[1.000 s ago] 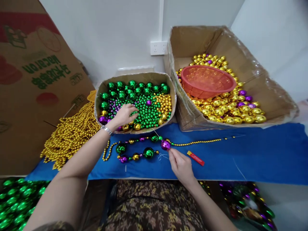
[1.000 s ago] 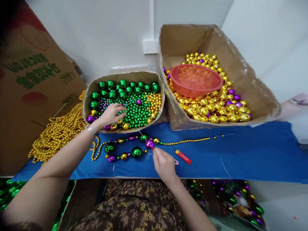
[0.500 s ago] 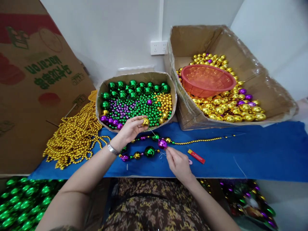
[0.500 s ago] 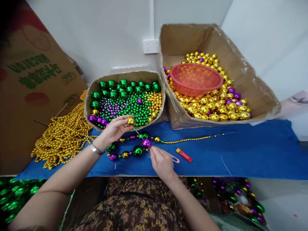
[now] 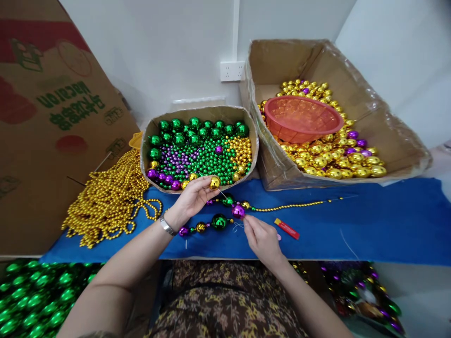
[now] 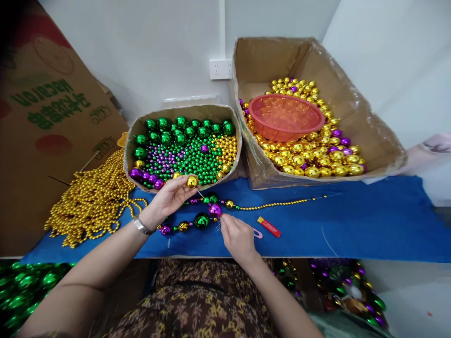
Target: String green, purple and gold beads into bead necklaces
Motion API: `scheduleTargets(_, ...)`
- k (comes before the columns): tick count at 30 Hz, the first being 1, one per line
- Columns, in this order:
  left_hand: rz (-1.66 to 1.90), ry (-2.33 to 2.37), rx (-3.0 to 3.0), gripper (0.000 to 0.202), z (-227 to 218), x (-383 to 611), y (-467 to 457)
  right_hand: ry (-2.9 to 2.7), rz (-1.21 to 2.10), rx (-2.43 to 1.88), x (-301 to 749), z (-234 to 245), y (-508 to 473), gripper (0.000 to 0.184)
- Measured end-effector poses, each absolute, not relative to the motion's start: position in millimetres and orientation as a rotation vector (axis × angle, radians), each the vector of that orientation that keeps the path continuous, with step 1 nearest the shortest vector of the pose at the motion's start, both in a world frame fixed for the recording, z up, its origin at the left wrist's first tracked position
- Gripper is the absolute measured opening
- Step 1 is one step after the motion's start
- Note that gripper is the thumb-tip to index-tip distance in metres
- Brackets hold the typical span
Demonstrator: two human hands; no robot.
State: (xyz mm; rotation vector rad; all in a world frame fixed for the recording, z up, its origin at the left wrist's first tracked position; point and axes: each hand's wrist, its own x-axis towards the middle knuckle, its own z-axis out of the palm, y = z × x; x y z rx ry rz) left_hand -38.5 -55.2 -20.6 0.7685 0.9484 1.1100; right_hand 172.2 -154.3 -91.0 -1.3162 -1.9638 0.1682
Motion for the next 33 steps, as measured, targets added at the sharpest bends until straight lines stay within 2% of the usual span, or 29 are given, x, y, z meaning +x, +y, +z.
scheduleTargets(9, 1.096, 0.866, 0.906, 0.028, -23.1, -28.5, -72.7, -1.899, 0.192, -1.359, 167.0, -90.9, -152.2, 0.022)
scheduleTargets(19, 1.143, 0.894, 0.85, 0.029, -29.2, -27.1, -78.2, -1.776, 0.452, -1.306, 168.4, -86.4, -155.9, 0.024)
scheduleTargets(22, 1.148, 0.953, 0.931, 0.032, -32.2, -22.9, -80.8, -1.557, 0.714, -1.286, 164.1, -96.2, -152.7, 0.019)
scheduleTargets(27, 1.02, 0.939, 1.202, 0.037, -27.3, -24.2, -86.9, -0.926, 1.36, -1.046, 150.5, -110.9, -142.3, 0.03)
scheduleTargets(31, 0.986, 0.887, 1.375, 0.042, -15.0, -44.7, -64.1, -0.654, 1.523, -0.895, 150.0, -106.7, -138.0, 0.036)
scheduleTargets(33, 1.039, 1.07, 1.527, 0.046, -11.1, -60.3, -34.2, -0.63, 1.537, -0.864, 153.5, -102.5, -137.1, 0.036)
